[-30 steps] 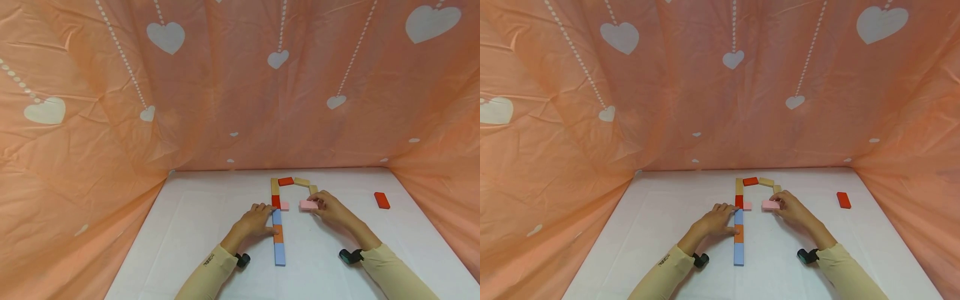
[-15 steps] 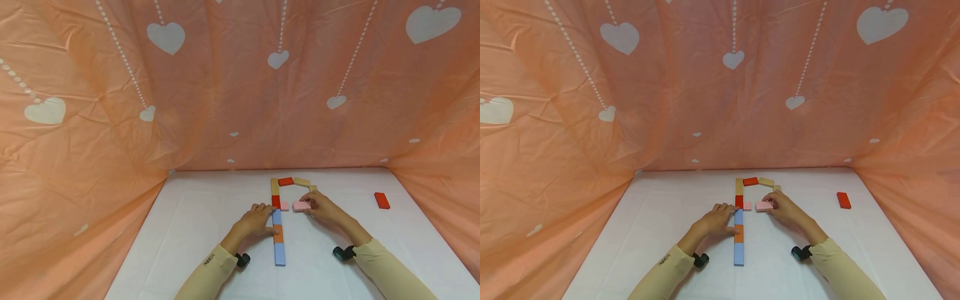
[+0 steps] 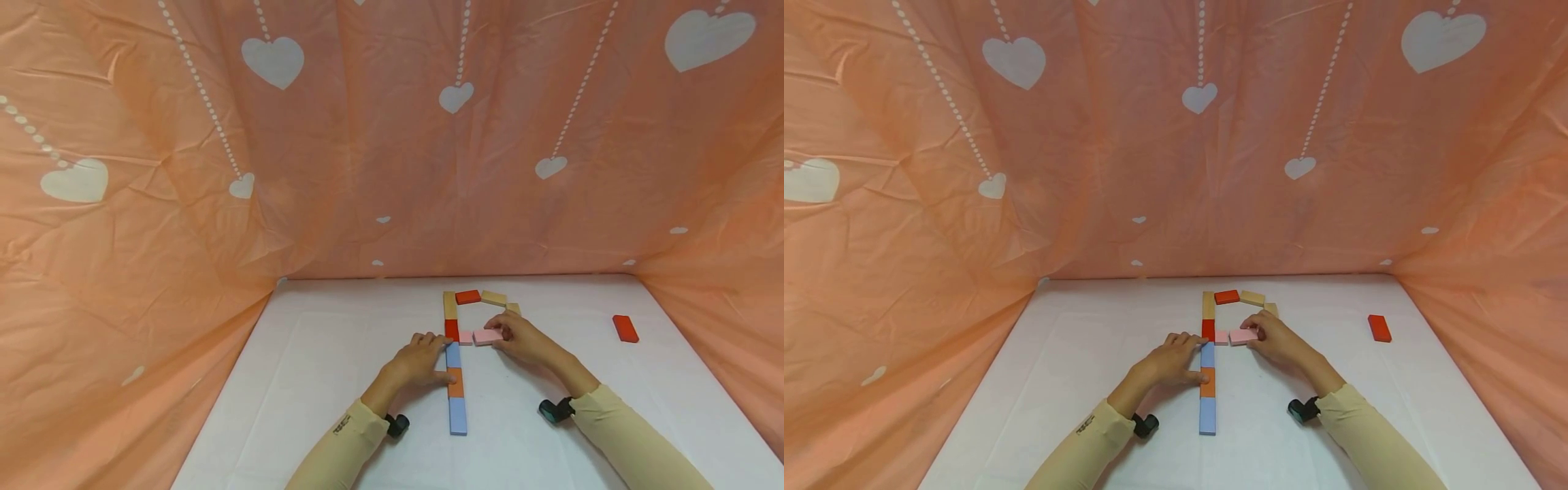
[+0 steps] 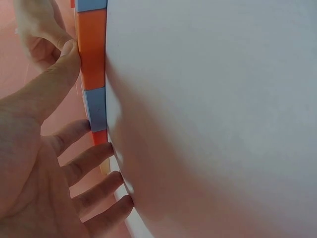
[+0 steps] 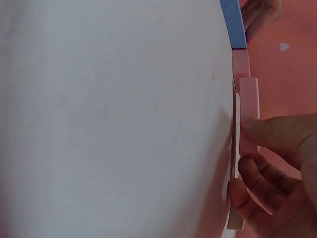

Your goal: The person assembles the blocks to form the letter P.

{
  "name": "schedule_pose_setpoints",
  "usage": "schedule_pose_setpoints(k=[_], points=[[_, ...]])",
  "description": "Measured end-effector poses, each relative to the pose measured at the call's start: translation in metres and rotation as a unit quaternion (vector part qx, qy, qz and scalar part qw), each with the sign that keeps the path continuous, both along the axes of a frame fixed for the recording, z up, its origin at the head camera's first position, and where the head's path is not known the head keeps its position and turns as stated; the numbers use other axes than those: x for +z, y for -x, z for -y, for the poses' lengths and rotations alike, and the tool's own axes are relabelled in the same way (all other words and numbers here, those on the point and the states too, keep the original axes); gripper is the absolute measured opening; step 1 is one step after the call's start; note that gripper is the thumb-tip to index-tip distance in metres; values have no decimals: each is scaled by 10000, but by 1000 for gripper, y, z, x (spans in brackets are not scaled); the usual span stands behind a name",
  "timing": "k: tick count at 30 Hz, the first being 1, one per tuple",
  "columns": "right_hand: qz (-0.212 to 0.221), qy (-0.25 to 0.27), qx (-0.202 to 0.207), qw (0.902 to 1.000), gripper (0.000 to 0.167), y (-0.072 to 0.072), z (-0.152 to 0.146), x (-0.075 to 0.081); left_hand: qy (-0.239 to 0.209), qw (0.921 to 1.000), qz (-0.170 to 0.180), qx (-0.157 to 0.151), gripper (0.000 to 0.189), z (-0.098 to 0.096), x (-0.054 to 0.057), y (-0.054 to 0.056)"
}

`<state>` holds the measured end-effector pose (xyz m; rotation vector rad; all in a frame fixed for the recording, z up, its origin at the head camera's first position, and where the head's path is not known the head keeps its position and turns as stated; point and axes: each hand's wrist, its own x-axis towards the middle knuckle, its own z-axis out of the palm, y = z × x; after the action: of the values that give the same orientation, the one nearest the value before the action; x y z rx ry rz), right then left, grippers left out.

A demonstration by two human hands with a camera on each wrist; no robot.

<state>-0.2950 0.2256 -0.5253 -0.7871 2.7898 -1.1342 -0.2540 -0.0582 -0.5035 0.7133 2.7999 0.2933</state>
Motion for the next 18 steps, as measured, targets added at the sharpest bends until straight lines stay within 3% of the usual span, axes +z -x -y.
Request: schedule_pose_setpoints(k=[18], points=[[51,-215,-32,9998,27,0,5,2,-9,10000,10,37,84,-1,0,0]])
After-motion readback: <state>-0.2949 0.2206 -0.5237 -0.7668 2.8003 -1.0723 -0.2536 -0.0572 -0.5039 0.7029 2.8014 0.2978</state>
